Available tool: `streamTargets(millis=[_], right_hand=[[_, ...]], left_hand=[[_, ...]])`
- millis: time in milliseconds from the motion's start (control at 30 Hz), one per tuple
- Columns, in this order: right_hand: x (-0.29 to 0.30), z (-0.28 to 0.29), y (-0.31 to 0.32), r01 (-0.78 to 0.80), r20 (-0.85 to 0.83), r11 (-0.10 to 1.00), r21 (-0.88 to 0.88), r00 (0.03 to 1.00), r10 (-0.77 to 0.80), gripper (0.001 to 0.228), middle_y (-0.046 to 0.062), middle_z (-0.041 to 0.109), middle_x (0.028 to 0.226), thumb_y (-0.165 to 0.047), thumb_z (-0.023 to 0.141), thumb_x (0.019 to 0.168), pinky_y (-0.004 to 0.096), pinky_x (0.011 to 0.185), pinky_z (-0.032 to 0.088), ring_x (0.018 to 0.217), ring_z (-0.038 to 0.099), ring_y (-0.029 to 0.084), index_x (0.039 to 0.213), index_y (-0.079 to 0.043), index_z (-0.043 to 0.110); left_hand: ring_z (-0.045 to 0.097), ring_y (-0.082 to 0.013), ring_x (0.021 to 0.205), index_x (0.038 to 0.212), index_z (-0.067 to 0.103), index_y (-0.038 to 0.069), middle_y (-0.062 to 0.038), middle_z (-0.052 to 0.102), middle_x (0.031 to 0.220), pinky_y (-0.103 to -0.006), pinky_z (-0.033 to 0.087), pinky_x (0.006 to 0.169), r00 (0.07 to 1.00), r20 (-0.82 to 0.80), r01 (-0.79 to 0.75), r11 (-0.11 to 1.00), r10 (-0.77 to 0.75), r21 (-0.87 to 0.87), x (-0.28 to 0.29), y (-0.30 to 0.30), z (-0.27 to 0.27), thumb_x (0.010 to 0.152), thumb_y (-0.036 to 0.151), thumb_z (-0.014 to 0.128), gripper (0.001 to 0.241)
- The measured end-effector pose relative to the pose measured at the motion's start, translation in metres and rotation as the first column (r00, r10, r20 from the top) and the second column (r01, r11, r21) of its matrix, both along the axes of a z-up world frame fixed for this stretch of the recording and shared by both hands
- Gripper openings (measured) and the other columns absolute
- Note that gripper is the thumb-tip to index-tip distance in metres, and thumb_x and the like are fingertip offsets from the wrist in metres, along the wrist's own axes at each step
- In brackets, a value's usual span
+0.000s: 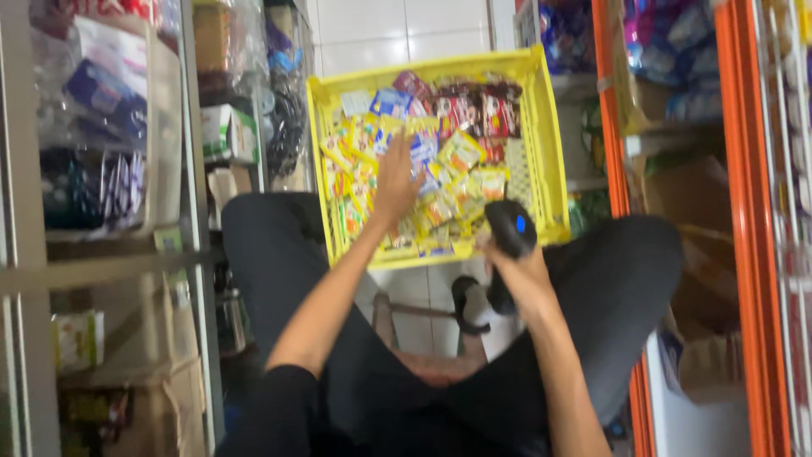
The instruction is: The person picks up product sachets from a yellow crate, scans them using a handheld barcode scanner, and places sachets onto store shelves.
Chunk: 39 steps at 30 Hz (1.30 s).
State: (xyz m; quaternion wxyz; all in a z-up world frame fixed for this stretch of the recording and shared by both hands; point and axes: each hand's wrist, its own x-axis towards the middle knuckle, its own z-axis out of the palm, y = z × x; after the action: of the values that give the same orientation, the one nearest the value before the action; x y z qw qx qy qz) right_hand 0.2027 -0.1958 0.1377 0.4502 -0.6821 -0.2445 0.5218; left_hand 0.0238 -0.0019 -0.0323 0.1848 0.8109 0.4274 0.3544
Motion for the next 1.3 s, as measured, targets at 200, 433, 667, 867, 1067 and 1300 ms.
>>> streamTargets(millis=[200,433,667,867,1067,1300], right_hand=[[0.009,-0.033,0.013,-0.052,0.280,0.982,-0.179,0.955,0.101,0.025,0.003,0.069,0.071,-0.022,0.083,0.082,0.031,0.059,0.050,0.063,0.062,0.012,0.094,-0.002,0.075],[0.002,-0.049,0.019,-0.014,0.300,0.967,-0.254,0.949,0.093,0.027,0.008,0.066,0.067,-0.024,0.082,0.081,0.036,0.056,0.047,0.058,0.059,0.017,0.095,-0.002,0.076],[0.009,-0.045,0.014,0.187,0.284,0.982,-0.003,0.942,-0.178,0.025,0.000,0.066,0.084,-0.021,0.085,0.087,0.026,0.063,0.049,0.070,0.058,0.008,0.097,-0.005,0.069],[0.026,-0.031,0.010,0.295,0.090,0.937,0.189,0.945,-0.316,0.035,-0.005,0.063,0.088,-0.013,0.087,0.084,0.025,0.067,0.053,0.075,0.062,0.008,0.106,-0.007,0.060],[0.029,-0.037,0.012,0.371,0.293,0.928,-0.020,0.890,-0.350,0.041,0.000,0.068,0.083,-0.024,0.088,0.086,0.026,0.061,0.052,0.069,0.062,0.010,0.105,-0.004,0.057],[0.003,-0.020,0.007,-0.115,0.191,0.992,-0.059,0.974,0.124,0.024,0.001,0.066,0.070,-0.025,0.079,0.088,0.026,0.053,0.046,0.059,0.059,0.009,0.096,-0.005,0.070]], left_hand=[[0.061,-0.0363,0.111,0.124,0.061,0.007,-0.016,0.066,0.112,-0.0484,0.046,0.097,0.967,-0.253,-0.047,0.992,0.017,-0.114,0.017,0.020,-0.032,0.090,0.007,0.065,0.034],[0.066,-0.0393,0.111,0.128,0.064,0.002,-0.020,0.071,0.116,-0.0514,0.047,0.099,0.998,0.016,0.062,0.872,-0.063,-0.486,0.044,0.022,0.013,0.101,0.019,0.064,0.032],[0.062,-0.0177,0.126,0.133,0.065,0.001,-0.011,0.069,0.133,-0.0325,0.052,0.107,0.755,0.648,0.609,0.464,-0.094,-0.643,0.039,-0.014,0.100,0.090,0.021,0.082,0.051],[0.064,-0.0175,0.120,0.148,0.042,0.010,-0.005,0.054,0.141,-0.0343,0.059,0.100,0.603,0.773,0.772,0.387,-0.198,-0.504,0.050,-0.049,0.148,0.083,0.003,0.085,0.079],[0.072,-0.0172,0.101,0.150,0.039,0.012,-0.014,0.066,0.128,-0.0316,0.063,0.081,0.623,0.777,0.700,0.375,0.095,-0.608,0.059,-0.053,0.133,0.094,-0.005,0.068,0.066],[0.068,-0.0178,0.118,0.146,0.052,0.002,-0.012,0.061,0.139,-0.0297,0.060,0.092,0.604,0.796,0.703,0.499,-0.044,-0.506,0.037,-0.019,0.099,0.094,-0.015,0.062,0.055]])
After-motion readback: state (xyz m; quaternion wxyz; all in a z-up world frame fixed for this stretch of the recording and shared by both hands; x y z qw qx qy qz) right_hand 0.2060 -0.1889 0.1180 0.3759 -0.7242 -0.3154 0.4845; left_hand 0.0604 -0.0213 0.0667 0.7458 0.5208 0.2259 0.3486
